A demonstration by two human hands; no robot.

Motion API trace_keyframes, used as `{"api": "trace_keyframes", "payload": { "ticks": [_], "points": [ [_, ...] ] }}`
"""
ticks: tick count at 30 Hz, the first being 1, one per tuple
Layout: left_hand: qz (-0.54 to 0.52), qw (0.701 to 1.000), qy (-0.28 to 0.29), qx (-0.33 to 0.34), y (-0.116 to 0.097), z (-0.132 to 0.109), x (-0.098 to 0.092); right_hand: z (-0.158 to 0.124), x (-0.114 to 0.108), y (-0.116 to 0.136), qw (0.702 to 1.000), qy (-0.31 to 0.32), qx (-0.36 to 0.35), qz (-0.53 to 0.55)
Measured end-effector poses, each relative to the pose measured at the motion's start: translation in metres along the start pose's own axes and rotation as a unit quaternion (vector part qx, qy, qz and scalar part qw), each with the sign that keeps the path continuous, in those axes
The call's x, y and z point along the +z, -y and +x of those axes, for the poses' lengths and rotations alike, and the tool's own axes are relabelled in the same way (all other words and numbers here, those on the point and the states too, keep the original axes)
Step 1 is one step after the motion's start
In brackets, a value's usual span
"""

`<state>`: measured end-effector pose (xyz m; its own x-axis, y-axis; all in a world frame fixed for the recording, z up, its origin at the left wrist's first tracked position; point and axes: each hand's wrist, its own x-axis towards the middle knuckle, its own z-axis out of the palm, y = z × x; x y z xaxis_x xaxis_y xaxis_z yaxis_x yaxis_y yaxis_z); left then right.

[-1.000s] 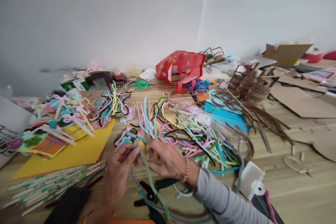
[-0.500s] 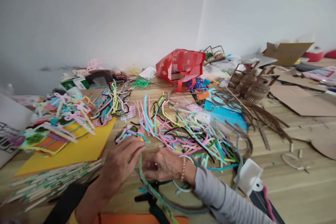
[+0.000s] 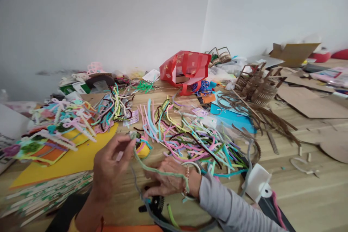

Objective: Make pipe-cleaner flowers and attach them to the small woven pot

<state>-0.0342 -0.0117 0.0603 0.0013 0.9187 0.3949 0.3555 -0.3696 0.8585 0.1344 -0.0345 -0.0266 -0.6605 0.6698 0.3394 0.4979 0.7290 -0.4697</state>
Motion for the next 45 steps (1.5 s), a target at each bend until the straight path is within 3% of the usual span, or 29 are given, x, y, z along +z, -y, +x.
{"api": "trace_keyframes", "payload": {
  "ticks": [3, 8, 14, 20, 25, 30, 33, 36, 40, 43, 45],
  "points": [
    [0.008, 1.000, 0.009, 0.014, 0.000, -0.002, 0.000, 0.001, -0.001, 0.001, 0.999, 0.025, 0.027, -0.016],
    [-0.167, 0.978, 0.037, -0.119, 0.009, -0.002, 0.007, 0.004, -0.007, 0.006, 0.977, -0.101, 0.119, 0.148],
    [-0.257, 0.947, 0.028, -0.191, 0.023, -0.014, 0.028, 0.010, -0.017, 0.020, 0.888, -0.280, 0.160, 0.328],
    [-0.193, 0.964, 0.023, -0.182, 0.013, -0.017, 0.035, 0.016, -0.025, 0.012, 0.788, -0.292, 0.217, 0.497],
    [-0.114, 0.986, 0.017, -0.122, 0.014, -0.022, 0.035, 0.017, -0.022, 0.002, 0.746, -0.303, 0.227, 0.548],
    [0.032, 0.996, 0.006, 0.078, 0.030, -0.028, 0.036, 0.018, -0.022, 0.003, 0.771, -0.290, 0.238, 0.515],
    [0.123, 0.970, 0.018, 0.211, 0.036, -0.027, 0.034, 0.017, -0.025, 0.003, 0.809, -0.263, 0.238, 0.469],
    [0.216, 0.925, 0.041, 0.310, 0.035, -0.026, 0.031, 0.014, -0.029, 0.002, 0.880, -0.235, 0.215, 0.353],
    [0.314, 0.871, 0.020, 0.379, 0.022, -0.028, 0.024, 0.011, -0.034, -0.001, 0.962, -0.190, 0.141, 0.135],
    [0.340, 0.844, 0.047, 0.412, 0.009, -0.028, 0.019, 0.009, -0.036, -0.005, 0.984, -0.155, 0.075, 0.055],
    [0.341, 0.842, 0.074, 0.411, 0.004, -0.028, 0.015, 0.008, -0.037, -0.007, 0.988, -0.140, 0.048, 0.032]
  ]
}}
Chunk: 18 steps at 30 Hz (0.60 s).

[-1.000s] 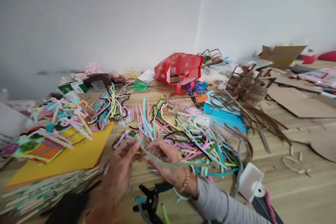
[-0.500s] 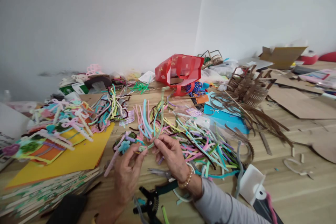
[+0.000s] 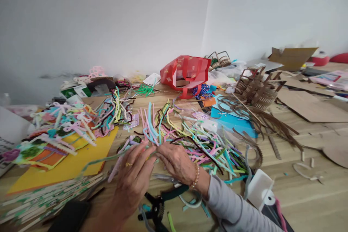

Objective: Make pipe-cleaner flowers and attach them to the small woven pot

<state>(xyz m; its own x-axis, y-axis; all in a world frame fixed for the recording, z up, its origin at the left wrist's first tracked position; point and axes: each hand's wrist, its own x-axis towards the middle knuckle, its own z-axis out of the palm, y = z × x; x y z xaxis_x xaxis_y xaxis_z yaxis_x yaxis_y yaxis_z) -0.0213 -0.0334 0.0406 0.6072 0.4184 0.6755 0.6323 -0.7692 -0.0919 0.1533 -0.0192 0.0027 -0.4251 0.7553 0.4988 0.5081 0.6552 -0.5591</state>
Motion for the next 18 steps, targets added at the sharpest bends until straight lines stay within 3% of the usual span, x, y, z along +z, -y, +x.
{"api": "trace_keyframes", "payload": {
  "ticks": [5, 8, 10, 14, 18],
  "points": [
    [-0.053, 0.997, -0.003, -0.060, 0.002, 0.003, -0.002, -0.003, 0.001, 0.003, 0.999, -0.033, -0.009, 0.001],
    [-0.131, 0.981, 0.009, -0.142, 0.004, 0.004, -0.003, -0.004, 0.002, 0.006, 0.999, -0.046, -0.012, 0.018],
    [-0.193, 0.956, 0.044, -0.218, 0.008, 0.003, -0.004, -0.004, 0.002, 0.007, 0.999, -0.042, -0.013, 0.025],
    [-0.345, 0.854, 0.132, -0.366, 0.016, -0.001, -0.001, -0.003, 0.002, 0.010, 0.999, -0.031, -0.002, 0.032],
    [-0.502, 0.729, 0.149, -0.441, 0.021, -0.010, 0.011, 0.000, 0.001, 0.012, 0.996, -0.004, 0.052, 0.079]
  ]
}}
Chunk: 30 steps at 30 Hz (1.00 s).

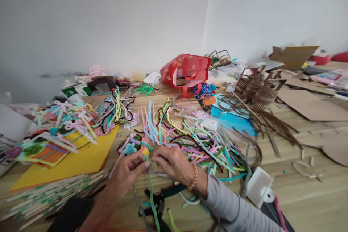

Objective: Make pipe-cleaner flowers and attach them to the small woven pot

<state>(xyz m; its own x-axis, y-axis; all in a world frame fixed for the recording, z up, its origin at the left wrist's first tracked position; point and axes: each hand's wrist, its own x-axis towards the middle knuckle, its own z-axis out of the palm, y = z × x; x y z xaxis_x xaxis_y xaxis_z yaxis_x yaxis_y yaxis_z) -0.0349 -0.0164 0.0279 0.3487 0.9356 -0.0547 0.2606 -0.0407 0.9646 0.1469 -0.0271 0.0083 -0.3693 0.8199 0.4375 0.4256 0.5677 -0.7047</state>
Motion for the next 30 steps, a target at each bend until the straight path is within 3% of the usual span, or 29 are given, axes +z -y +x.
{"api": "trace_keyframes", "payload": {
  "ticks": [3, 9, 13, 17, 21, 26, 30],
  "points": [
    [-0.065, 0.997, 0.008, -0.033, 0.009, 0.001, 0.001, 0.001, 0.001, 0.000, 0.996, 0.027, 0.066, 0.047],
    [-0.040, 0.998, -0.039, -0.024, 0.023, 0.000, 0.004, 0.001, 0.001, 0.001, 0.977, 0.077, 0.152, 0.131],
    [-0.043, 0.998, -0.035, -0.025, 0.031, -0.001, 0.006, 0.004, -0.002, 0.004, 0.981, 0.078, 0.148, 0.097],
    [-0.072, 0.996, -0.009, -0.045, 0.031, -0.003, 0.005, 0.006, -0.004, 0.005, 0.987, 0.086, 0.100, 0.089],
    [-0.136, 0.987, 0.038, -0.075, 0.029, -0.007, 0.001, 0.006, -0.004, 0.003, 0.985, 0.105, 0.071, 0.121],
    [-0.203, 0.967, 0.117, -0.097, 0.039, -0.009, -0.002, 0.003, -0.001, -0.007, 0.970, 0.135, 0.089, 0.183],
    [-0.243, 0.952, 0.147, -0.114, 0.048, -0.010, 0.001, 0.002, -0.001, -0.014, 0.954, 0.171, 0.094, 0.228]
  ]
}}
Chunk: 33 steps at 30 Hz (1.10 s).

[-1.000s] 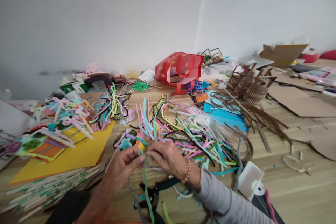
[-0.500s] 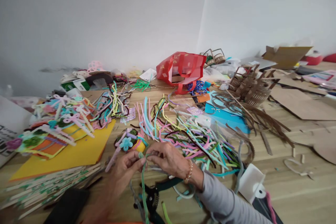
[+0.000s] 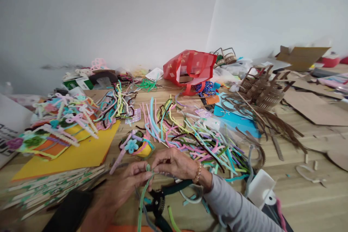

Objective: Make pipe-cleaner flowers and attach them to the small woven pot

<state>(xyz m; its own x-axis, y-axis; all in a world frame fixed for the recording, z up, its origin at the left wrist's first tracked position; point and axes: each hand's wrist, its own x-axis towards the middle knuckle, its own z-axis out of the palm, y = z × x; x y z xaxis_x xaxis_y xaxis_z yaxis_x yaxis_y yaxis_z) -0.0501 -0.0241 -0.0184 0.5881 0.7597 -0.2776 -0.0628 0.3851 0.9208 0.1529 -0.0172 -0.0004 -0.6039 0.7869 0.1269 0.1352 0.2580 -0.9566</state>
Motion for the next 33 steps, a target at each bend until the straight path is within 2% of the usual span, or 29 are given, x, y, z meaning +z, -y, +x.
{"api": "trace_keyframes", "payload": {
  "ticks": [4, 9, 14, 19, 23, 27, 33],
  "points": [
    [-0.021, 0.999, 0.023, -0.020, 0.007, 0.000, 0.002, -0.001, -0.002, -0.003, 0.997, 0.046, 0.026, 0.055],
    [-0.018, 0.999, 0.029, -0.020, 0.010, -0.001, 0.001, -0.002, 0.000, -0.010, 0.991, 0.038, 0.075, 0.105],
    [0.005, 1.000, -0.029, 0.002, 0.008, -0.001, 0.005, -0.002, 0.002, -0.014, 0.986, 0.004, 0.105, 0.129],
    [-0.054, 0.994, -0.095, -0.011, 0.006, -0.001, 0.011, 0.000, 0.006, -0.015, 0.986, -0.018, 0.101, 0.133],
    [-0.074, 0.990, -0.116, -0.024, 0.008, 0.000, 0.014, 0.001, 0.007, -0.012, 0.987, -0.016, 0.092, 0.130],
    [-0.094, 0.991, -0.090, -0.025, 0.010, 0.000, 0.014, 0.001, 0.007, -0.009, 0.991, -0.009, 0.084, 0.103],
    [-0.070, 0.997, -0.039, -0.009, 0.007, -0.002, 0.012, 0.001, 0.006, -0.009, 0.995, 0.004, 0.082, 0.063]
  ]
}}
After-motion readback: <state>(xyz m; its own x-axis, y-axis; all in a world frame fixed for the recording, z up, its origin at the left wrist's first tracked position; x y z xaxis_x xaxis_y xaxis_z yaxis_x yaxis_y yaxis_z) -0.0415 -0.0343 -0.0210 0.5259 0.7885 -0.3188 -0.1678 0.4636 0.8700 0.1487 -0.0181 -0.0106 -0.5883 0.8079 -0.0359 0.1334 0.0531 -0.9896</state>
